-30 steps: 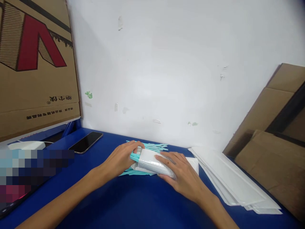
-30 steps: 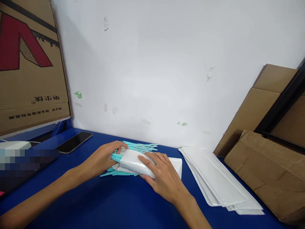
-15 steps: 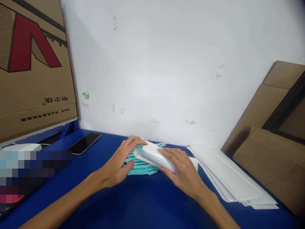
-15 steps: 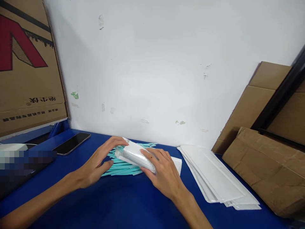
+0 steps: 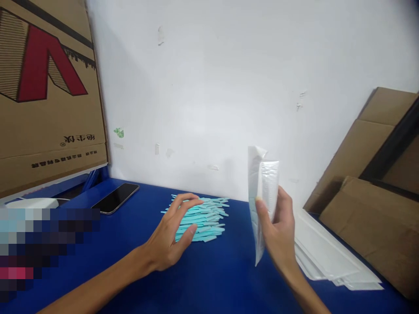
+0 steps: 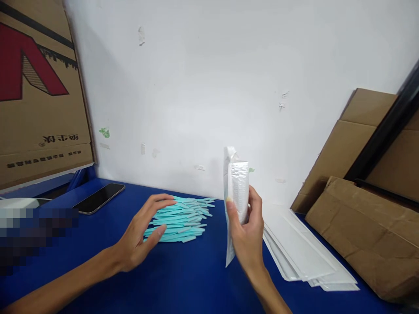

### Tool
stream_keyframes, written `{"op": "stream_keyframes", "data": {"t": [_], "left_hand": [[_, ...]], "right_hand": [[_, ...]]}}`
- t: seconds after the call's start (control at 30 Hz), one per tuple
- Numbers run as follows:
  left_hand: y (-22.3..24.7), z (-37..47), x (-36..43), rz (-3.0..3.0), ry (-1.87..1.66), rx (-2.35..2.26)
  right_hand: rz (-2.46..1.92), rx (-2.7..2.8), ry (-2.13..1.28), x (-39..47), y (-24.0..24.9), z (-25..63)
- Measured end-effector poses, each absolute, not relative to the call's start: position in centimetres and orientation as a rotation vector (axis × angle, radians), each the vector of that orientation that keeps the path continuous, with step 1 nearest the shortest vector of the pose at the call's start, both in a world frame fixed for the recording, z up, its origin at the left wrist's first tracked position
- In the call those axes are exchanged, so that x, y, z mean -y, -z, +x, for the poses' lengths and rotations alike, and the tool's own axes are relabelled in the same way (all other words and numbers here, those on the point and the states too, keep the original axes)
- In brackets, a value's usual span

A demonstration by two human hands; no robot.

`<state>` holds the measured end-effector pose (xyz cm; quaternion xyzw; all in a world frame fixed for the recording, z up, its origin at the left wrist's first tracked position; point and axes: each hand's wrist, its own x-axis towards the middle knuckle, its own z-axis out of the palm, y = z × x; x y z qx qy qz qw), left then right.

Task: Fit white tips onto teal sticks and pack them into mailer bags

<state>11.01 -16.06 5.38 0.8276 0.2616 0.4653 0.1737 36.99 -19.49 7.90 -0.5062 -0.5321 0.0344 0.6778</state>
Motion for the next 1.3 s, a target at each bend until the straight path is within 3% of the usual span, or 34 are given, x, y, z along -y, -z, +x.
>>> {"op": "stream_keyframes", "data": {"t": [0.33,0.63,0.8,0.97,1.3], "left_hand": [[-4.0,14.7,20.0,1.855,-0.833,-0.517],[-4.3,13.9,19.5,1.309,-0.745,-0.645],[-3.9,13.3,19.4,1.217,-0.638,-0.697],[-3.6,13.6,19.8,1.281,-0.656,-0.714],[-4.0,14.3,18.2,1.257,-0.975,-0.676]], "right_hand": [[-1.11,1.381,-0.521,22.4,-3.4,30.8],[-1.064,1.188,-0.757,21.4,-6.0,32.9],[-1.076,1.187,-0.68,20.5,-7.2,34.2],[-1.17,1.213,-0.538,19.8,-7.1,35.3],[-1.115,1.383,-0.635,19.6,-6.3,35.0]]}}
